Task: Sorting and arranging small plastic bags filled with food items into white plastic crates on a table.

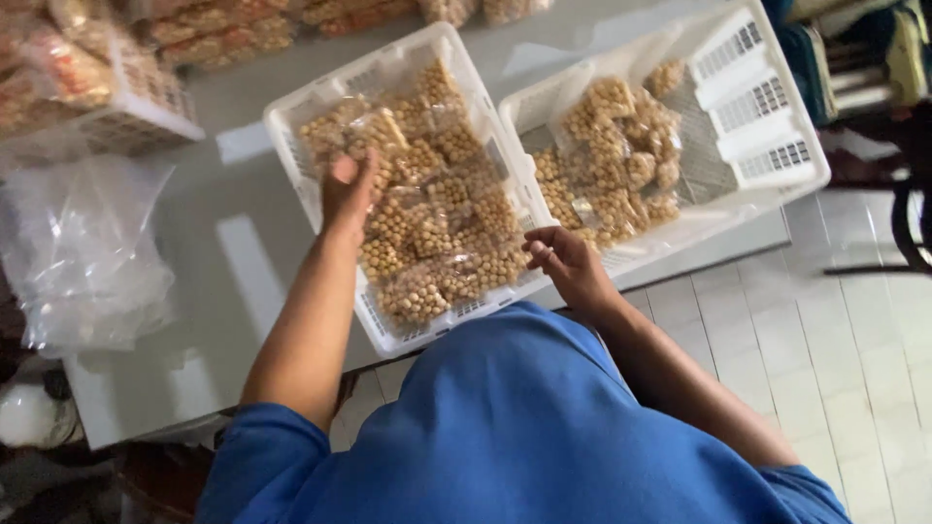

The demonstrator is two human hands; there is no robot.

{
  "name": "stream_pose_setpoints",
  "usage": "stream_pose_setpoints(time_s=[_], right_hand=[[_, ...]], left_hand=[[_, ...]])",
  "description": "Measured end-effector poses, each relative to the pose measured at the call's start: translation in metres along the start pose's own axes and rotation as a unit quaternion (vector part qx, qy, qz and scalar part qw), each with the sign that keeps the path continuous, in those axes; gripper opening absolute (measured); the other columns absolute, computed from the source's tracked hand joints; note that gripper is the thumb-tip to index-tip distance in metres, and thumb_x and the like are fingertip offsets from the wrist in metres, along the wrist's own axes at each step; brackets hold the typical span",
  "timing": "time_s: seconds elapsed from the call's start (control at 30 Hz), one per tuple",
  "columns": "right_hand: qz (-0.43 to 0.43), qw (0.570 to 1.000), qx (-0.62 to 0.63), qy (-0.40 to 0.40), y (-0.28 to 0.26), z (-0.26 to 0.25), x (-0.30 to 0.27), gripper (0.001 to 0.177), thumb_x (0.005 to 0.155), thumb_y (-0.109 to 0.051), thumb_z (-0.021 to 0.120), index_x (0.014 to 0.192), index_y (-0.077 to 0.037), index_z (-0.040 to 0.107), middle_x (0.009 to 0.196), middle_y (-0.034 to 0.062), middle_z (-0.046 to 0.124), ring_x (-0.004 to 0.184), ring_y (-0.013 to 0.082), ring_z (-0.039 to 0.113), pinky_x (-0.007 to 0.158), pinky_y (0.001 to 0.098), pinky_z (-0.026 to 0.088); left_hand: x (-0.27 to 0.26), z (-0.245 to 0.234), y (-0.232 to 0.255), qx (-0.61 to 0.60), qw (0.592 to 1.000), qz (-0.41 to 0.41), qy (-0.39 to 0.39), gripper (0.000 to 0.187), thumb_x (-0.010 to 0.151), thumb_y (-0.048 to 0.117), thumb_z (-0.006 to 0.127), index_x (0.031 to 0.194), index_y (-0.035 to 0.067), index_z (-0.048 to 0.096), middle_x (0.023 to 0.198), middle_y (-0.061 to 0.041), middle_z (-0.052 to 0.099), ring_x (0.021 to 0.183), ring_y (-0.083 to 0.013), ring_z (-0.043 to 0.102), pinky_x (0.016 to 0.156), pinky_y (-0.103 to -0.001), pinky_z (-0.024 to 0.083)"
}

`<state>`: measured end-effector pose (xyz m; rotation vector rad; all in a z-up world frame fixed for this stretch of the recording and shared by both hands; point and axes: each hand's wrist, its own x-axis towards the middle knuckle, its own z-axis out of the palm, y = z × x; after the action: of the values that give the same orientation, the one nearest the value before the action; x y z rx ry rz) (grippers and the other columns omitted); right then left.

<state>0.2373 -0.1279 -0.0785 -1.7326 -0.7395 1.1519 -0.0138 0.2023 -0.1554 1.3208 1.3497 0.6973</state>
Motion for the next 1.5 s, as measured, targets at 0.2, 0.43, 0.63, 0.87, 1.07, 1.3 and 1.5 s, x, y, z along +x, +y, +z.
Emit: stream_pose_setpoints(time_s=[0.2,0.43,0.63,0.87,1.07,1.3,1.5], right_hand=[[0.008,0.988,-0.141,0.055,0.024,-0.046,0.011,0.036,0.115,-0.031,0.078,0.143,-0.010,0.085,0.114,0.0182,0.090,0.109,0.0369,0.088,0.095,0.0508,0.065],[0.054,0.942,-0.301,0.136,0.108,-0.186,0.095,0.034,0.113,-0.037,0.080,0.142,-0.019,0.087,0.130,0.0156,0.088,0.124,0.0434,0.082,0.106,0.0597,0.063],[0.255,0.776,-0.569,0.095,0.161,-0.245,0.139,0.038,0.096,-0.034,0.081,0.124,-0.013,0.096,0.115,0.0195,0.094,0.114,0.0436,0.089,0.094,0.0610,0.071],[0.277,0.792,-0.543,0.014,0.165,-0.229,0.147,0.065,0.097,-0.043,0.087,0.143,0.002,0.086,0.140,0.0266,0.088,0.134,0.0479,0.082,0.108,0.0675,0.066],[0.268,0.771,-0.577,-0.020,0.198,-0.245,0.171,0.063,0.094,-0.040,0.089,0.145,-0.004,0.088,0.151,0.0214,0.084,0.142,0.0477,0.077,0.112,0.0714,0.057],[0.212,0.830,-0.516,-0.027,0.129,-0.276,0.142,0.083,0.093,-0.055,0.090,0.155,0.000,0.077,0.141,0.0290,0.086,0.132,0.0520,0.082,0.104,0.0700,0.066],[0.048,0.956,-0.280,0.069,0.055,-0.294,0.091,0.066,0.096,-0.046,0.092,0.146,-0.004,0.082,0.141,0.0258,0.085,0.133,0.0528,0.077,0.115,0.0691,0.058]], left_hand=[[-0.068,0.024,-0.023,0.230,0.923,0.309,0.013,0.089,0.111,0.039,0.092,0.179,0.001,0.050,0.174,-0.042,0.049,0.164,-0.0664,0.044,0.136,-0.080,0.035],[-0.144,0.047,-0.066,0.362,0.856,0.341,-0.140,0.084,0.118,0.049,0.074,0.186,0.011,0.043,0.192,-0.030,0.028,0.171,-0.0574,0.038,0.139,-0.073,0.034],[-0.137,0.040,-0.097,0.501,0.766,0.369,-0.162,0.084,0.111,0.064,0.075,0.175,0.013,0.056,0.190,-0.022,0.036,0.175,-0.0530,0.032,0.143,-0.070,0.027],[-0.144,0.038,-0.098,0.495,0.783,0.345,-0.150,0.087,0.115,0.062,0.071,0.184,0.016,0.045,0.190,-0.022,0.034,0.175,-0.0529,0.031,0.142,-0.069,0.030],[-0.158,0.034,-0.073,0.481,0.792,0.356,-0.122,0.080,0.119,0.059,0.065,0.180,0.010,0.048,0.191,-0.028,0.029,0.172,-0.0557,0.035,0.136,-0.072,0.039],[-0.179,0.066,-0.030,0.421,0.846,0.316,-0.086,0.074,0.123,0.048,0.065,0.182,0.008,0.047,0.193,-0.027,0.023,0.175,-0.0577,0.027,0.136,-0.078,0.034],[-0.191,0.143,-0.005,0.304,0.854,0.410,-0.095,0.059,0.116,0.033,0.075,0.171,0.012,0.064,0.167,-0.015,0.068,0.150,-0.0382,0.068,0.126,-0.055,0.055]])
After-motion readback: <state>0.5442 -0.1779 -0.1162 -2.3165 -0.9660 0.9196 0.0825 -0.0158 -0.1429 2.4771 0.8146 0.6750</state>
